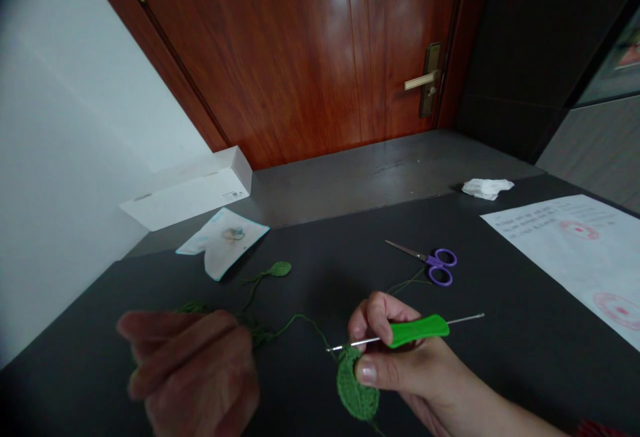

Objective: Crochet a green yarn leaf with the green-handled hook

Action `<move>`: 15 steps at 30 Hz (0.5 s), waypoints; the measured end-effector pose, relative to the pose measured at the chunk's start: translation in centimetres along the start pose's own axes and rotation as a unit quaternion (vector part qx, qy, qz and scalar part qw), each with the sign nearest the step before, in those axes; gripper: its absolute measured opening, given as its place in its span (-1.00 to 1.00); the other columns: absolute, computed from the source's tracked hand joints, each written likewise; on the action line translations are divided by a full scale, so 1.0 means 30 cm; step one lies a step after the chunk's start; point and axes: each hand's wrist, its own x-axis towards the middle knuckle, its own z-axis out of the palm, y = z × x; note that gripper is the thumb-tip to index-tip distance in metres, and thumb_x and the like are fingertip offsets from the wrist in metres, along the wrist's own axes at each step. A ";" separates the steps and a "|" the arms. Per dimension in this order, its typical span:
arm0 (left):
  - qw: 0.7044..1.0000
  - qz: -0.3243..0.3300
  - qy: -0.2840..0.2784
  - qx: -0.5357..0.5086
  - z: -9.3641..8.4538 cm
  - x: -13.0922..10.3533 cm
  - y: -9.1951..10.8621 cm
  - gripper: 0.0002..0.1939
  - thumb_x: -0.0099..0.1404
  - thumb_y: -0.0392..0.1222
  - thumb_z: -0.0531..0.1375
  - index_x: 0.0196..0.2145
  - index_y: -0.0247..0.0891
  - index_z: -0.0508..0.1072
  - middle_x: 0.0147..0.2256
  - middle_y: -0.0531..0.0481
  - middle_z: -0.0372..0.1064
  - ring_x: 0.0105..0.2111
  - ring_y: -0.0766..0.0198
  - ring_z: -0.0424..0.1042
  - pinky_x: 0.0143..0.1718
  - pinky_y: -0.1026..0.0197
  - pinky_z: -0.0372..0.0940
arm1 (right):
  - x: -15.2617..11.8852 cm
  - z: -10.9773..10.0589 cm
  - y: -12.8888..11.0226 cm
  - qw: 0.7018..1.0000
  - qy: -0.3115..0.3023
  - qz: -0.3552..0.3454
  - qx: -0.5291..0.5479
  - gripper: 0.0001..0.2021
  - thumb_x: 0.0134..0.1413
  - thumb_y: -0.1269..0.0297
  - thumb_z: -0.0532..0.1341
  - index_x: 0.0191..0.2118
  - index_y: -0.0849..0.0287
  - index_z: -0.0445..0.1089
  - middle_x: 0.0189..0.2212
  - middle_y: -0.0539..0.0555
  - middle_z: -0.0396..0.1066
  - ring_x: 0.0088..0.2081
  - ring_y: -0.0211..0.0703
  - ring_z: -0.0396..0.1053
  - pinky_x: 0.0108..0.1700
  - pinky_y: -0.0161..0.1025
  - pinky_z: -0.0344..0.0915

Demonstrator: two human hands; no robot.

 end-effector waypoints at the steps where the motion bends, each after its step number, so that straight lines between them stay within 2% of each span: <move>1: 0.998 0.027 0.034 0.042 0.001 0.004 0.001 -0.73 0.16 0.27 0.14 -0.45 0.22 0.57 -0.55 0.09 0.31 -0.48 0.30 0.31 -0.51 0.27 0.32 | 0.000 -0.002 0.002 1.000 0.001 -0.001 -0.001 -0.66 -0.24 0.24 0.45 -0.48 0.12 0.24 -0.44 -0.04 0.25 -0.40 -0.21 0.15 -0.36 -0.28 0.19; 2: 0.992 0.061 0.054 0.091 -0.001 0.010 -0.006 -0.70 0.21 0.22 0.13 -0.47 0.15 0.58 -0.51 0.07 0.34 -0.41 0.27 0.33 -0.31 0.14 0.37 | 0.001 -0.003 0.004 1.000 0.002 -0.003 -0.002 -0.66 -0.24 0.24 0.46 -0.49 0.11 0.24 -0.44 -0.04 0.26 -0.40 -0.21 0.15 -0.36 -0.29 0.19; 3: 0.984 0.068 0.061 0.155 -0.005 0.018 -0.022 -0.65 0.25 0.18 0.10 -0.45 0.04 0.60 -0.48 0.03 0.37 -0.33 0.21 0.34 -0.13 0.02 0.33 | 0.001 -0.004 0.006 1.000 0.005 -0.008 -0.003 -0.66 -0.23 0.25 0.45 -0.49 0.11 0.23 -0.44 -0.04 0.27 -0.40 -0.21 0.15 -0.36 -0.29 0.19; 4: 0.972 0.070 0.048 0.219 -0.011 0.027 -0.043 -0.62 0.28 0.14 0.09 -0.41 -0.07 0.62 -0.44 -0.03 0.39 -0.26 0.15 0.33 -0.01 -0.04 0.24 | 0.002 -0.004 0.009 1.000 0.011 -0.014 -0.002 -0.66 -0.23 0.27 0.46 -0.51 0.11 0.22 -0.44 -0.04 0.28 -0.39 -0.21 0.17 -0.36 -0.30 0.20; 5: 0.963 0.067 0.028 0.260 -0.018 0.036 -0.068 -0.62 0.29 0.11 0.09 -0.35 -0.13 0.63 -0.39 -0.08 0.41 -0.23 0.12 0.32 0.04 -0.05 0.18 | 0.002 -0.003 0.010 1.000 0.018 -0.021 -0.002 -0.65 -0.23 0.30 0.46 -0.53 0.11 0.21 -0.44 -0.04 0.29 -0.39 -0.21 0.19 -0.35 -0.30 0.21; 9: 0.984 0.007 -0.007 0.181 -0.037 0.051 -0.134 -0.58 0.27 0.09 0.11 -0.18 -0.26 0.59 -0.37 -0.09 0.36 -0.27 0.16 0.28 -0.12 0.06 0.25 | -0.002 0.002 0.010 0.999 0.023 -0.030 0.009 -0.65 -0.21 0.37 0.45 -0.55 0.11 0.19 -0.43 -0.05 0.33 -0.33 -0.17 0.30 -0.26 -0.26 0.28; 12: 0.997 -0.018 -0.024 0.072 -0.030 0.043 -0.121 -0.58 0.30 0.07 0.06 -0.10 -0.23 0.54 -0.34 -0.08 0.36 -0.25 0.17 0.27 -0.20 0.05 0.31 | -0.005 0.003 0.004 0.999 0.025 -0.025 0.015 -0.64 -0.22 0.36 0.45 -0.54 0.10 0.18 -0.43 -0.06 0.32 -0.36 -0.16 0.31 -0.29 -0.23 0.29; 15: 0.996 -0.055 -0.057 -0.036 -0.020 0.037 -0.085 -0.57 0.35 0.09 -0.02 -0.06 -0.12 0.51 -0.34 -0.03 0.35 -0.29 0.20 0.30 -0.39 0.14 0.37 | -0.001 0.003 -0.001 0.999 0.033 -0.020 0.008 -0.63 -0.23 0.32 0.45 -0.53 0.10 0.18 -0.44 -0.05 0.31 -0.39 -0.17 0.26 -0.35 -0.25 0.26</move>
